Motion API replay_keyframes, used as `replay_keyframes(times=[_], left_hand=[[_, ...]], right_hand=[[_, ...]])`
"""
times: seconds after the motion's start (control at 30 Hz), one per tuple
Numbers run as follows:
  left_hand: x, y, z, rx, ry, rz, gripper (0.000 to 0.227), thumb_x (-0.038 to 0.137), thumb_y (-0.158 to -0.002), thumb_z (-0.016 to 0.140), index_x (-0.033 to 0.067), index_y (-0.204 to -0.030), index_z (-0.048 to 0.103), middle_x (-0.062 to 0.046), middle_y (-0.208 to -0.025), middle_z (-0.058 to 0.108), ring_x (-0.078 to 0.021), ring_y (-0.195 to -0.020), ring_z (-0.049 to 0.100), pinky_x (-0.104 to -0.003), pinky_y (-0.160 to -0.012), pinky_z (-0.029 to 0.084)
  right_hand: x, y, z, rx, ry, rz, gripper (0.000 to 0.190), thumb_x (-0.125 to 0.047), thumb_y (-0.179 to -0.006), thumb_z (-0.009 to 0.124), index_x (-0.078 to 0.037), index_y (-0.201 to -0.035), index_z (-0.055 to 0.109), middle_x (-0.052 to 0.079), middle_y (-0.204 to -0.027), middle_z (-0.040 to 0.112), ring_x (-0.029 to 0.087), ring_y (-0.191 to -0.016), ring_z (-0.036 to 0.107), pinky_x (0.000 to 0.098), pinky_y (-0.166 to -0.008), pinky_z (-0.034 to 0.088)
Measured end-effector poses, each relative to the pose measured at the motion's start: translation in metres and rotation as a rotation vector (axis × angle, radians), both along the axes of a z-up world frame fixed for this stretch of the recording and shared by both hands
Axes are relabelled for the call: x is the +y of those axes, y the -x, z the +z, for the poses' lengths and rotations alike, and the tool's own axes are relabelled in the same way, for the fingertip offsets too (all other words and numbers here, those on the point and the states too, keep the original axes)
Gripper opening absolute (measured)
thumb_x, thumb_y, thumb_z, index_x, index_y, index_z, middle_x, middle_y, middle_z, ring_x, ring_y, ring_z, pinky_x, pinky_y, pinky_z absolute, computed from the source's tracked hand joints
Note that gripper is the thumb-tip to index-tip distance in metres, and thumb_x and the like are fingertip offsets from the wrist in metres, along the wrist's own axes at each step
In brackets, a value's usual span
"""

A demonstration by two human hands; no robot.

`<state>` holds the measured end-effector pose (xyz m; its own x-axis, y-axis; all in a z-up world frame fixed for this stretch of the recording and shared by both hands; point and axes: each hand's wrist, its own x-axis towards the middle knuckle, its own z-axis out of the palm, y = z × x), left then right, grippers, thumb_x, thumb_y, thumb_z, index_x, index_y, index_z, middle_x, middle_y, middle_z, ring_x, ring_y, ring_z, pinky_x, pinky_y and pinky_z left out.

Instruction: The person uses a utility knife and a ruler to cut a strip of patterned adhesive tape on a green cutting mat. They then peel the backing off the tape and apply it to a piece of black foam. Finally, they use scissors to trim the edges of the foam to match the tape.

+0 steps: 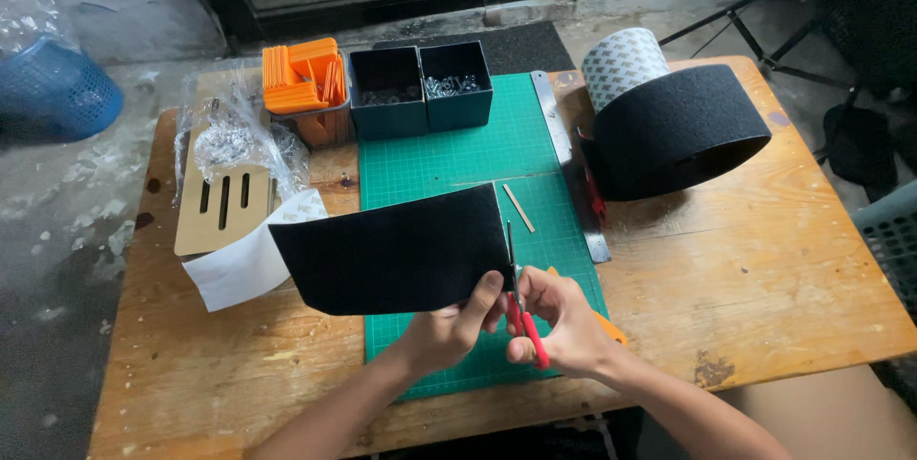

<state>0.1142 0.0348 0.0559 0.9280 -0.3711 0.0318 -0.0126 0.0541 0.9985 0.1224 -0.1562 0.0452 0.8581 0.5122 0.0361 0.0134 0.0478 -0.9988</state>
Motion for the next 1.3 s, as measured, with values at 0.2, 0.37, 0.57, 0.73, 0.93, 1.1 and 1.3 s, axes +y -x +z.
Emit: replay_keyframes(times=[0.2, 0.37, 0.57, 0.73, 0.93, 1.1, 1.3], left_hand=[[0.001, 0.000, 0.006, 0.003, -0.044, 0.003, 0.050, 0.040, -0.104, 0.041, 0.0085, -0.069, 0.058, -0.003, -0.061, 0.054, -0.0120, -0.056, 0.054, -0.027, -0.058, 0.045], [-0.001, 0.002, 0.006, -0.038, -0.018, -0.013, 0.049, 0.038, -0.105, 0.042, 0.0086, -0.069, 0.057, -0.002, -0.060, 0.053, -0.0113, -0.055, 0.052, -0.026, -0.056, 0.044], [0.000, 0.001, 0.005, -0.038, -0.071, -0.016, 0.052, 0.040, -0.105, 0.040, 0.0099, -0.065, 0.056, 0.000, -0.059, 0.052, -0.0110, -0.055, 0.051, -0.026, -0.057, 0.043], [-0.003, 0.003, 0.002, -0.065, -0.048, -0.035, 0.051, 0.038, -0.106, 0.040, 0.0109, -0.066, 0.054, 0.000, -0.060, 0.052, -0.0112, -0.055, 0.051, -0.026, -0.058, 0.043], [-0.003, 0.003, 0.007, -0.139, -0.077, -0.024, 0.053, 0.036, -0.106, 0.039, 0.0109, -0.062, 0.054, 0.000, -0.057, 0.053, -0.0113, -0.053, 0.051, -0.026, -0.058, 0.044], [-0.003, 0.004, 0.005, -0.109, -0.072, -0.051, 0.053, 0.037, -0.107, 0.038, 0.0115, -0.062, 0.052, 0.000, -0.059, 0.051, -0.0113, -0.055, 0.049, -0.027, -0.059, 0.043], [-0.005, 0.005, 0.004, -0.143, -0.070, -0.038, 0.049, 0.031, -0.107, 0.040, 0.0115, -0.065, 0.053, 0.000, -0.058, 0.052, -0.0113, -0.052, 0.050, -0.027, -0.054, 0.042]], right_hand=[[0.002, 0.000, 0.002, -0.033, -0.046, -0.022, 0.052, -0.039, -0.065, 0.092, -0.009, -0.077, 0.051, 0.007, -0.067, 0.068, 0.017, -0.070, 0.071, 0.0266, -0.061, 0.054], [-0.001, -0.002, 0.002, -0.031, -0.026, -0.004, 0.059, -0.051, -0.063, 0.090, -0.011, -0.080, 0.051, 0.005, -0.071, 0.066, 0.010, -0.066, 0.062, 0.0247, -0.060, 0.049], [0.002, -0.001, 0.002, -0.034, -0.051, -0.036, 0.054, -0.041, -0.063, 0.092, -0.010, -0.076, 0.050, 0.007, -0.067, 0.067, 0.024, -0.073, 0.077, 0.0293, -0.063, 0.057], [0.000, -0.002, 0.004, -0.016, -0.040, -0.026, 0.058, -0.047, -0.063, 0.091, -0.010, -0.077, 0.048, 0.006, -0.068, 0.066, 0.020, -0.070, 0.072, 0.0277, -0.060, 0.053], [0.002, -0.001, 0.011, -0.006, -0.088, -0.015, 0.056, -0.043, -0.064, 0.091, -0.010, -0.077, 0.049, 0.007, -0.068, 0.067, 0.024, -0.072, 0.077, 0.0293, -0.062, 0.057], [0.003, -0.001, 0.015, 0.007, -0.098, -0.003, 0.056, -0.044, -0.067, 0.090, -0.010, -0.076, 0.046, 0.012, -0.069, 0.070, 0.025, -0.073, 0.078, 0.0284, -0.061, 0.057], [0.000, -0.003, 0.007, 0.022, -0.131, -0.015, 0.059, -0.045, -0.063, 0.092, -0.008, -0.079, 0.049, 0.008, -0.073, 0.067, 0.024, -0.070, 0.077, 0.0283, -0.060, 0.055]])
